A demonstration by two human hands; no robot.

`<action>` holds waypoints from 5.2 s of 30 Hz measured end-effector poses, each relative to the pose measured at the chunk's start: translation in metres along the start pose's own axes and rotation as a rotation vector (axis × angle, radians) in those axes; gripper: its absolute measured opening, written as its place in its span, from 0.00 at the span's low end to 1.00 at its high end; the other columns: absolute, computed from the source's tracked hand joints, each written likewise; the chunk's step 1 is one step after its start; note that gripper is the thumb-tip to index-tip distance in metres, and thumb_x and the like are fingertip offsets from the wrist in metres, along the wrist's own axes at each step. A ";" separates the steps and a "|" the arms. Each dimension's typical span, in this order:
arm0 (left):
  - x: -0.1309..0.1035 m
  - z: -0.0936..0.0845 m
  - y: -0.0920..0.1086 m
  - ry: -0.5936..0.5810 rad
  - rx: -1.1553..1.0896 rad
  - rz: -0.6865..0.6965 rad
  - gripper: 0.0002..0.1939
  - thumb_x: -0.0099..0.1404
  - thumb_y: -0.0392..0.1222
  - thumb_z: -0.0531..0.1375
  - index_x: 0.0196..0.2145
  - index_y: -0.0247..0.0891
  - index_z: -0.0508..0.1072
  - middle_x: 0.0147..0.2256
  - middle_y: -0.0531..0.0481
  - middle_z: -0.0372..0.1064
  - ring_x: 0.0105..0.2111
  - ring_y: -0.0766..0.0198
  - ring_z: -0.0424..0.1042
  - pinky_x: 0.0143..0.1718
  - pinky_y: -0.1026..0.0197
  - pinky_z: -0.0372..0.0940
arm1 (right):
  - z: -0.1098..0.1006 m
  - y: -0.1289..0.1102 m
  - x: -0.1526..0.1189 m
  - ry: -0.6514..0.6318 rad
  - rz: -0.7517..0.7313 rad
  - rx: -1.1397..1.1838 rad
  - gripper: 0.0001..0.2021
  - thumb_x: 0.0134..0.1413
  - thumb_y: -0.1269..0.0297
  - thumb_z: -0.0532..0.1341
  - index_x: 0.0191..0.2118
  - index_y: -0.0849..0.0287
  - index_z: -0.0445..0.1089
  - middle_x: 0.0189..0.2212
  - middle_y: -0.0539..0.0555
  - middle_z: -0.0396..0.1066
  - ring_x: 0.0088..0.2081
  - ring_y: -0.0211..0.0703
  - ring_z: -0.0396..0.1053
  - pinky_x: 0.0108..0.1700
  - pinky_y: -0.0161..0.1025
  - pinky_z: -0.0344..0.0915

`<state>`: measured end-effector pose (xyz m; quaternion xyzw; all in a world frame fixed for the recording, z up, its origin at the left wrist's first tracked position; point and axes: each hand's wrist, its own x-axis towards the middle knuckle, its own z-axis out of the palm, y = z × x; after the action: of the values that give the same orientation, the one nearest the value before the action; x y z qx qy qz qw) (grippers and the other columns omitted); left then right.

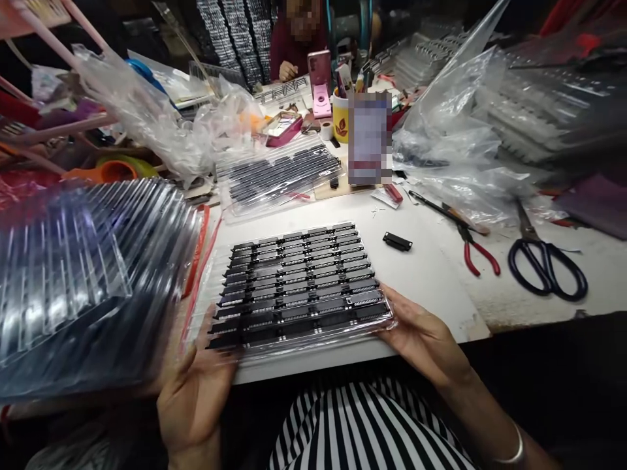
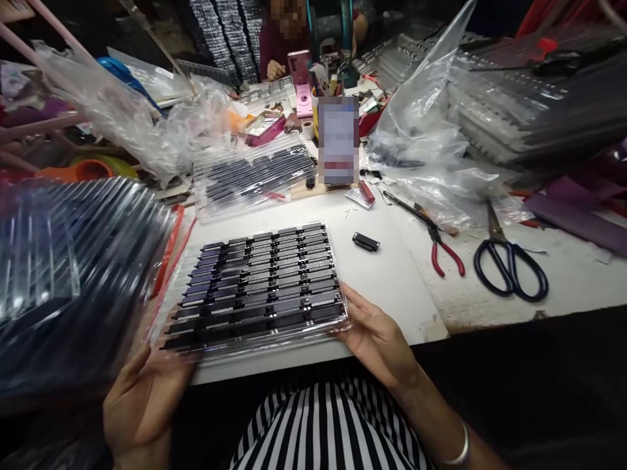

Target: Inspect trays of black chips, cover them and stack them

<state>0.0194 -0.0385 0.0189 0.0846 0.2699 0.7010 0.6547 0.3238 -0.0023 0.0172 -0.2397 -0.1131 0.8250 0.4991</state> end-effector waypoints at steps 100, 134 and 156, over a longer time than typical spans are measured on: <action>0.000 0.000 0.004 -0.035 0.329 -0.059 0.25 0.69 0.33 0.46 0.61 0.47 0.55 0.43 0.41 0.75 0.41 0.52 0.75 0.45 0.45 0.68 | 0.000 0.006 -0.001 0.080 -0.169 -0.391 0.10 0.59 0.60 0.59 0.36 0.60 0.74 0.36 0.56 0.77 0.41 0.44 0.74 0.41 0.37 0.71; 0.002 0.035 0.014 0.072 0.429 -0.046 0.22 0.70 0.46 0.44 0.59 0.36 0.57 0.39 0.34 0.75 0.43 0.46 0.73 0.42 0.46 0.70 | 0.006 -0.005 0.007 0.129 -0.347 -0.599 0.17 0.56 0.51 0.59 0.31 0.63 0.70 0.26 0.57 0.76 0.31 0.48 0.77 0.29 0.36 0.69; -0.009 0.043 0.016 0.068 0.418 -0.071 0.27 0.70 0.47 0.46 0.62 0.35 0.46 0.33 0.38 0.76 0.39 0.48 0.76 0.47 0.42 0.64 | 0.008 0.005 -0.001 0.234 -0.336 -0.547 0.14 0.54 0.52 0.61 0.31 0.59 0.72 0.29 0.56 0.78 0.30 0.44 0.76 0.30 0.35 0.70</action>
<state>0.0264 -0.0355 0.0650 0.1853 0.4340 0.6089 0.6376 0.3164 -0.0052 0.0227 -0.4356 -0.3099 0.6373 0.5551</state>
